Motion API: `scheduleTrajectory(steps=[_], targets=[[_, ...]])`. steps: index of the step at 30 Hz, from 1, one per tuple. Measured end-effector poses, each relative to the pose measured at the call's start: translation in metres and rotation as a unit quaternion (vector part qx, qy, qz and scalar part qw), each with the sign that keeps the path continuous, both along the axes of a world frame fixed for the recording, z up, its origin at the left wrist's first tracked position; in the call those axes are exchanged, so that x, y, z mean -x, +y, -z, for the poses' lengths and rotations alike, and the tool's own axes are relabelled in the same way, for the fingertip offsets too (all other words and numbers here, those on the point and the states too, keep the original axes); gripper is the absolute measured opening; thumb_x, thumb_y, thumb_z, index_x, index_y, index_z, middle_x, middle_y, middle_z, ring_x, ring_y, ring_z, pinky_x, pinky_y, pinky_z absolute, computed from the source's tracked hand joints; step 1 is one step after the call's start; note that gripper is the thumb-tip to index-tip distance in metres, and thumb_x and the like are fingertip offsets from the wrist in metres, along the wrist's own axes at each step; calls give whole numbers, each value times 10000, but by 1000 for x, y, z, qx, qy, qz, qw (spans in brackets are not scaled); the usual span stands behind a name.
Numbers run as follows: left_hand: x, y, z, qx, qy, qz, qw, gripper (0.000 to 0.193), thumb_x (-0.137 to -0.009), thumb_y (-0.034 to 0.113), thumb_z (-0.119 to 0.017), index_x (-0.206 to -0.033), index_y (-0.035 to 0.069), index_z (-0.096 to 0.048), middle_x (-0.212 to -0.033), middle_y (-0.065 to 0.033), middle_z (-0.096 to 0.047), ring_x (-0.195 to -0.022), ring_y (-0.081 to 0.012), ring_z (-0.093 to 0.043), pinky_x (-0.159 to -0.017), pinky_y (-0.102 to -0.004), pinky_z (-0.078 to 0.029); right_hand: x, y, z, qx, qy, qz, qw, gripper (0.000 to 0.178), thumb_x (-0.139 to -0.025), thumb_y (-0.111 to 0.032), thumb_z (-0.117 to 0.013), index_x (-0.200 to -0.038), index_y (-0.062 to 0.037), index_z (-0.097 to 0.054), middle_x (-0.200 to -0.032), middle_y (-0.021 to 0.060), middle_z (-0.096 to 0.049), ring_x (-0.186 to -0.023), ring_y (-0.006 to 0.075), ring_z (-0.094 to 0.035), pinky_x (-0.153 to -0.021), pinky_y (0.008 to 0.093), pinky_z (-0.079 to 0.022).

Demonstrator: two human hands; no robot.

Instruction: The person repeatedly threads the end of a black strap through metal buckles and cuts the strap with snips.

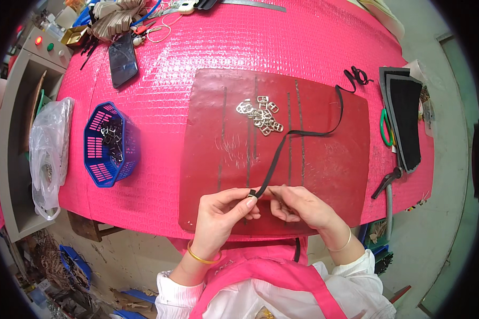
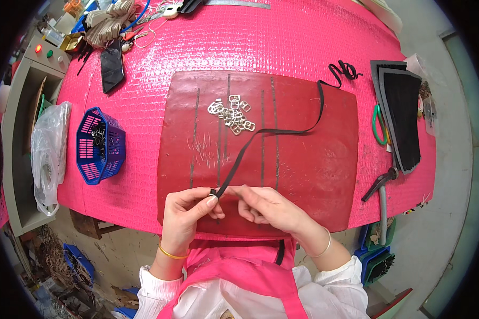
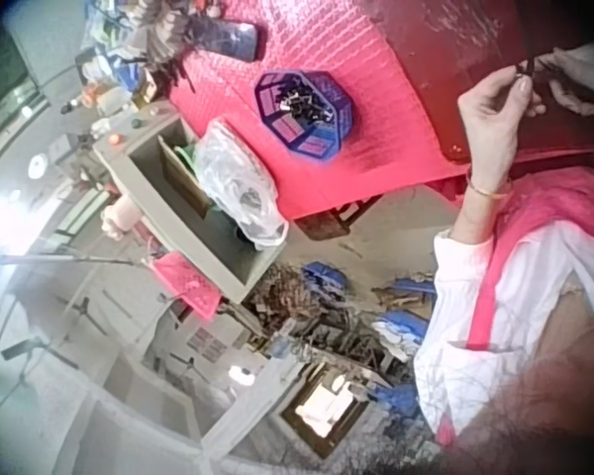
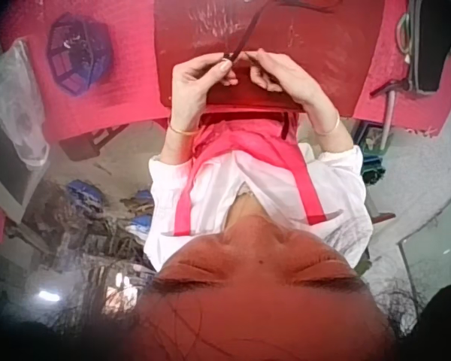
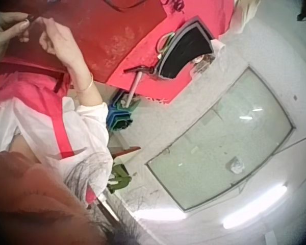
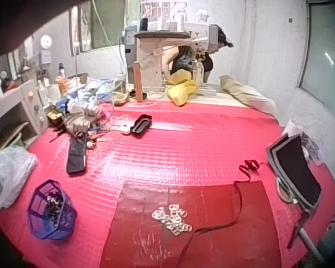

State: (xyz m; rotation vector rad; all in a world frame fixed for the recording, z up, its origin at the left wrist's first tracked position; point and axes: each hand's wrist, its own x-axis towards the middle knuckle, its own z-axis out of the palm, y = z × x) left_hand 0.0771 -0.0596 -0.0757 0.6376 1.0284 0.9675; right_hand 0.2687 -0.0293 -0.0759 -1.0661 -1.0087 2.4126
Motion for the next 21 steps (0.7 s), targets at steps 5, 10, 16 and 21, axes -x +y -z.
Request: scheduleTrajectory(steps=[5,10,16,21], targets=[[1,-1,-1,-11,-1,2,1000,153,-813,23,-575,-944,-46,-612,-736,-75,-619,-648,-122,-594,-593,-219,-487,12,2,-14,-31,24,3,999,423,-933,-243,-404,-1332,-123,-332,-660,-52,-419,-551,16,-313,-454,163,-240],[4,-2,0,-12,-16,2,1000,150,-806,24,-583,-935,-47,-613,-727,-73,-617,-643,-118,-590,-586,-219,-482,16,4,-12,-58,4,0,998,392,-930,-223,-416,-1306,-117,-381,-612,-72,-373,-520,18,-285,-455,174,-242],[26,0,-31,-20,176,-53,983,128,-773,0,-595,-895,-28,-624,-748,-75,-616,-630,-115,-576,-593,-218,-470,18,-7,-5,-49,41,115,991,398,-925,-221,-419,-1255,1,-418,-600,-43,-353,-495,31,-267,-434,182,-221],[98,38,-59,-277,609,-121,733,189,-725,34,-629,-908,-10,-614,-897,-114,-597,-854,-236,-551,-764,-321,-434,14,-9,-4,-29,16,80,996,366,-932,-243,-414,-1258,-80,-443,-594,-76,-289,-514,25,-232,-445,191,-204]])
